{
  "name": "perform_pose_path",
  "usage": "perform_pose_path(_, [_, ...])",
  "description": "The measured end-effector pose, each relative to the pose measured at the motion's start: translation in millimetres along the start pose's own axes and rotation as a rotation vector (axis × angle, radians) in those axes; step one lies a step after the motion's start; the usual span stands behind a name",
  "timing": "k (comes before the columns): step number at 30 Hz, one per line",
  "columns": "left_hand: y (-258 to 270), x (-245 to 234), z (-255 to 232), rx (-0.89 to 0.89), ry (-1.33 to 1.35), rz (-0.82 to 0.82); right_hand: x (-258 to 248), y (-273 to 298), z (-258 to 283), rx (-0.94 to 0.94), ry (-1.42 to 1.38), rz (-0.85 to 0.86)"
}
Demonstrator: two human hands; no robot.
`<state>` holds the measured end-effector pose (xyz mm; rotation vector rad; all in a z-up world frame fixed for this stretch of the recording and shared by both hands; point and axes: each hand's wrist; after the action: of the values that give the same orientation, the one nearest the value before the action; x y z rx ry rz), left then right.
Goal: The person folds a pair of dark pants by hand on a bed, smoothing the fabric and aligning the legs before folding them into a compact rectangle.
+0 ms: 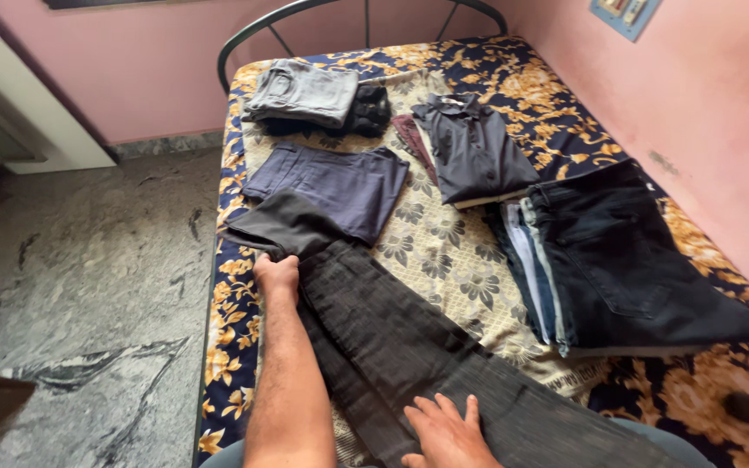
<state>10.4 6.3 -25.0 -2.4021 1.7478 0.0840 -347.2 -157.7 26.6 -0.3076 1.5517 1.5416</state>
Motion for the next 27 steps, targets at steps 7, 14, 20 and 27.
perform_pose_path(7, [13.2,-0.2,-26.6,0.156,0.124,0.232,-4.1,13.3,5.2,-0.041,-0.124,-0.11])
perform_pose_path(14, [51.6,-12.3,-75.6,0.357,-0.213,0.535,-1.3,1.1,1.5,-0.108,-0.835,-0.402])
perform_pose_path(20, [119.5,-29.0,-82.3,0.619,-0.656,0.819,-2.1,-34.9,-16.6,-0.101,-1.487,-0.379])
perform_pose_path(27, [204.7,-48.1,-102.0,0.35,-1.187,1.249,-7.1,-27.9,-31.2,0.137,-1.617,-0.141])
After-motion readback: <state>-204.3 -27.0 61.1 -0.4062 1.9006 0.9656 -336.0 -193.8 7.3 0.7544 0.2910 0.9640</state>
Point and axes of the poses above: each hand's wrist, its own y-axis away from the middle knuckle, its own x-axis out of the palm, z = x × y, and after that the axes turned 11 degrees about x, right-handed
